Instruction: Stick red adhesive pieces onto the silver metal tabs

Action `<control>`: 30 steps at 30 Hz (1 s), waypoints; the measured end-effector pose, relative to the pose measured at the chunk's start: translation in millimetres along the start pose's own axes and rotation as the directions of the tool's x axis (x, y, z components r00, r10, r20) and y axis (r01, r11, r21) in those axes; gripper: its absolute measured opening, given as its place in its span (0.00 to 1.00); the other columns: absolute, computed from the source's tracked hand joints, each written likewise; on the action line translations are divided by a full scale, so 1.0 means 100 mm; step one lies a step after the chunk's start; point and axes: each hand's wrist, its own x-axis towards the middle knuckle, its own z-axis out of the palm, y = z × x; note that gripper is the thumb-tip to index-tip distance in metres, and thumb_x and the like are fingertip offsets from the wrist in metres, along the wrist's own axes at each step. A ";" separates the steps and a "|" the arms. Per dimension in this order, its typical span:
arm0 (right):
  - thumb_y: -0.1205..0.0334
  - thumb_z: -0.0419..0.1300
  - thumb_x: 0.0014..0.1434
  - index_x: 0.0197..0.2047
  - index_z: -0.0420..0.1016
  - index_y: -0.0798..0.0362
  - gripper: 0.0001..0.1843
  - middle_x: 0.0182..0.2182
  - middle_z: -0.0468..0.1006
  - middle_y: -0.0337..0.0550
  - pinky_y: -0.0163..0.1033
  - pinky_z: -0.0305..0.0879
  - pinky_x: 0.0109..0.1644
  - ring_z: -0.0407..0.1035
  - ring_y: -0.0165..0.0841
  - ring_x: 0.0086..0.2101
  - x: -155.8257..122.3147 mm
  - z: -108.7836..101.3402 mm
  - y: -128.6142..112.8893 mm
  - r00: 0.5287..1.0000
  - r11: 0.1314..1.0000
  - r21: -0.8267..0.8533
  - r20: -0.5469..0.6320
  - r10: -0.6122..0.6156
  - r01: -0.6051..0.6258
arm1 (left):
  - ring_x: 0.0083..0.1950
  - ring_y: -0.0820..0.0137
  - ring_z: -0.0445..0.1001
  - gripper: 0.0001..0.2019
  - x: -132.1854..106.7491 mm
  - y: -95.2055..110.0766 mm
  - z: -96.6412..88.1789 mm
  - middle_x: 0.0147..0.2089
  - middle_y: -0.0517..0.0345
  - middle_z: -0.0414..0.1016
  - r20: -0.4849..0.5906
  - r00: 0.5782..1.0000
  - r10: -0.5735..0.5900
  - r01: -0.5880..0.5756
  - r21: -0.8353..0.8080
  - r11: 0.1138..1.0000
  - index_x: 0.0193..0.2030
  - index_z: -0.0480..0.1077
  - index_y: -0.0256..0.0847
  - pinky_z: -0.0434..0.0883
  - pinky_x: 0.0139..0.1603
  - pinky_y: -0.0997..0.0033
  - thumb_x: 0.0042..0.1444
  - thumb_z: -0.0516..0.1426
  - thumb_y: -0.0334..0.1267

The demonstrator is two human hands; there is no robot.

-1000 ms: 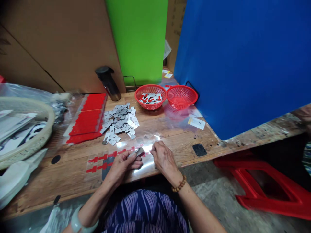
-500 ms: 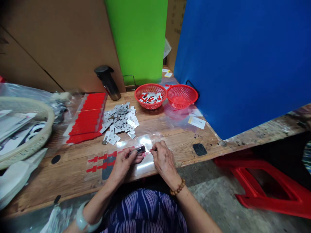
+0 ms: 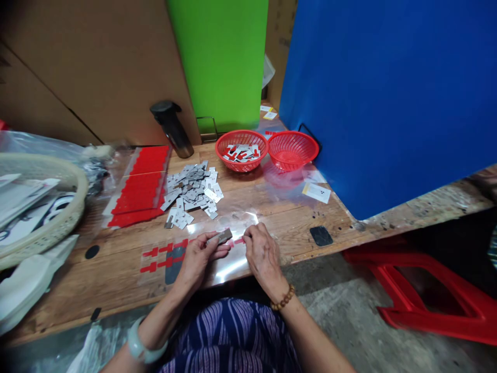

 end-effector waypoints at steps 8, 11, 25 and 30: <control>0.68 0.51 0.57 0.27 0.64 0.52 0.07 0.28 0.66 0.39 0.36 0.58 0.38 0.62 0.32 0.32 -0.07 -0.15 -0.06 0.995 0.981 0.195 0.095 -0.035 0.016 | 0.34 0.67 0.79 0.11 0.03 -0.04 -0.01 0.34 0.47 0.79 0.018 1.000 0.005 -0.005 -0.011 1.000 0.40 0.70 0.31 0.75 0.36 0.73 0.50 0.60 0.35; 0.68 0.51 0.58 0.28 0.64 0.52 0.08 0.29 0.66 0.39 0.36 0.59 0.38 0.62 0.31 0.33 -0.09 -0.23 -0.06 0.987 0.967 0.255 0.148 -0.069 0.030 | 0.33 0.68 0.78 0.10 0.03 -0.04 0.00 0.35 0.47 0.79 0.009 1.000 -0.004 0.004 -0.007 1.000 0.39 0.69 0.31 0.75 0.35 0.74 0.51 0.59 0.33; 0.73 0.54 0.55 0.32 0.64 0.52 0.06 0.31 0.66 0.41 0.40 0.58 0.41 0.61 0.35 0.36 -0.19 -0.05 -0.07 0.995 0.981 0.182 0.046 -0.084 0.074 | 0.35 0.66 0.79 0.11 -0.04 -0.01 -0.01 0.36 0.43 0.79 -0.025 0.999 -0.028 0.027 -0.033 0.999 0.42 0.67 0.30 0.75 0.36 0.73 0.51 0.59 0.31; 0.72 0.51 0.57 0.30 0.65 0.52 0.07 0.31 0.66 0.41 0.39 0.58 0.40 0.61 0.34 0.35 -0.22 -0.05 -0.05 0.993 0.971 0.216 0.036 -0.113 0.102 | 0.35 0.67 0.79 0.10 -0.02 0.01 -0.01 0.36 0.43 0.78 -0.022 0.998 -0.064 0.063 -0.024 0.998 0.44 0.66 0.29 0.75 0.36 0.73 0.53 0.56 0.28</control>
